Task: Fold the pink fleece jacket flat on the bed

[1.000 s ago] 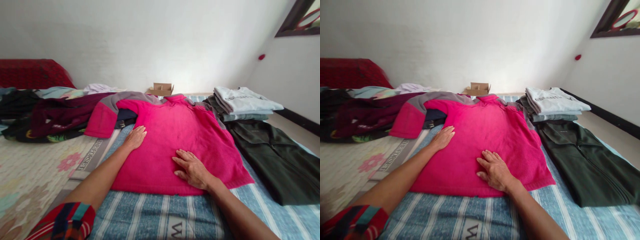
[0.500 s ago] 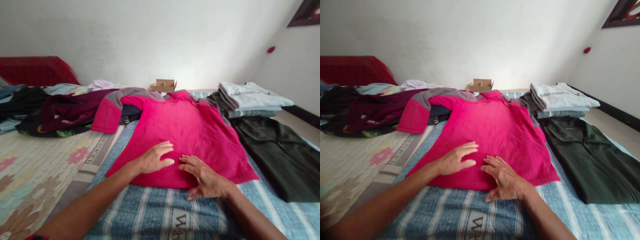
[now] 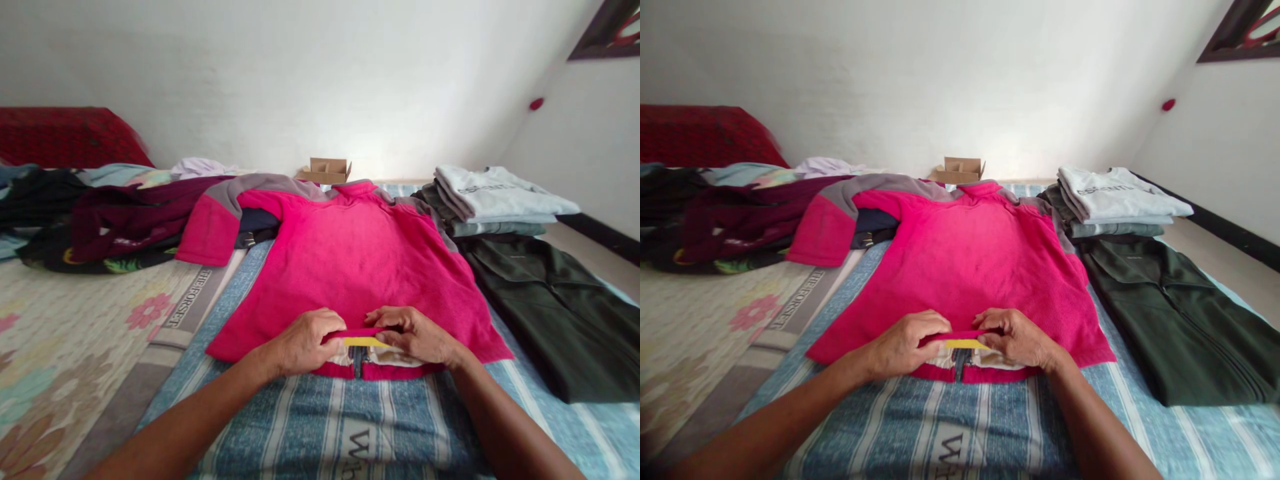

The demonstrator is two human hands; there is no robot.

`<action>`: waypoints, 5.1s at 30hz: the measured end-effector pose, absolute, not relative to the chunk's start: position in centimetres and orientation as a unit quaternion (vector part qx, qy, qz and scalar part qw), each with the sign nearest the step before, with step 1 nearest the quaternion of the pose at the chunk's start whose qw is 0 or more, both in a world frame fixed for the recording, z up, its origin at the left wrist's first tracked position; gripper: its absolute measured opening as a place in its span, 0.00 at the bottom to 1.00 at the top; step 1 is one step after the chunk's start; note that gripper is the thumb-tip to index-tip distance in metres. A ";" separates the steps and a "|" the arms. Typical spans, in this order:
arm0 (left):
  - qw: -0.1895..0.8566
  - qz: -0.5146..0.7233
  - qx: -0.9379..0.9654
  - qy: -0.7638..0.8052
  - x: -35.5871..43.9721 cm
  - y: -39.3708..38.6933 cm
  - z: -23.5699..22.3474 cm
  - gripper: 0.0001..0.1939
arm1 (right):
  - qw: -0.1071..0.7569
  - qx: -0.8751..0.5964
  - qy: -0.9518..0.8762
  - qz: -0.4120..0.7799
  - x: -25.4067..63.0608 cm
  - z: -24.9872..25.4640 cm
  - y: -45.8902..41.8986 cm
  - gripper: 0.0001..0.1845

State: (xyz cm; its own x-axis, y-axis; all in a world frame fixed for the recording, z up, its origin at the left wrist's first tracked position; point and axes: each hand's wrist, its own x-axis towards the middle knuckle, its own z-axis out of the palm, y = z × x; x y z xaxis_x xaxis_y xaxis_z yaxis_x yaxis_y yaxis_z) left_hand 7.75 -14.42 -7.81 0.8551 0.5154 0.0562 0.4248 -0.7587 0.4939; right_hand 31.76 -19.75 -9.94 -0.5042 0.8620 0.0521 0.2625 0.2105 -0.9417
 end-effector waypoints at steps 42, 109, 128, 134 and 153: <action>0.334 0.052 0.859 0.384 9.0 -11.9 -8.4 0.11 | 0.265 -0.529 -0.665 0.455 31.2 -11.3 -18.0 0.14; 0.357 -0.099 0.895 0.249 9.1 -10.5 -6.2 0.15 | 0.324 -0.419 -0.763 0.371 30.1 -9.6 -21.5 0.07; 0.139 0.088 0.935 0.314 5.5 -16.2 -9.9 0.24 | 0.367 -0.467 -0.756 0.275 30.2 -9.2 -22.4 0.07; 0.068 0.015 0.941 0.331 4.8 -15.9 -10.5 0.30 | 0.233 -0.536 -0.800 0.135 29.7 -10.7 -22.7 0.18; 0.136 -0.035 0.939 0.314 17.0 -7.0 -5.8 0.25 | 0.406 -0.697 -0.589 -0.040 39.0 -8.1 -17.3 0.09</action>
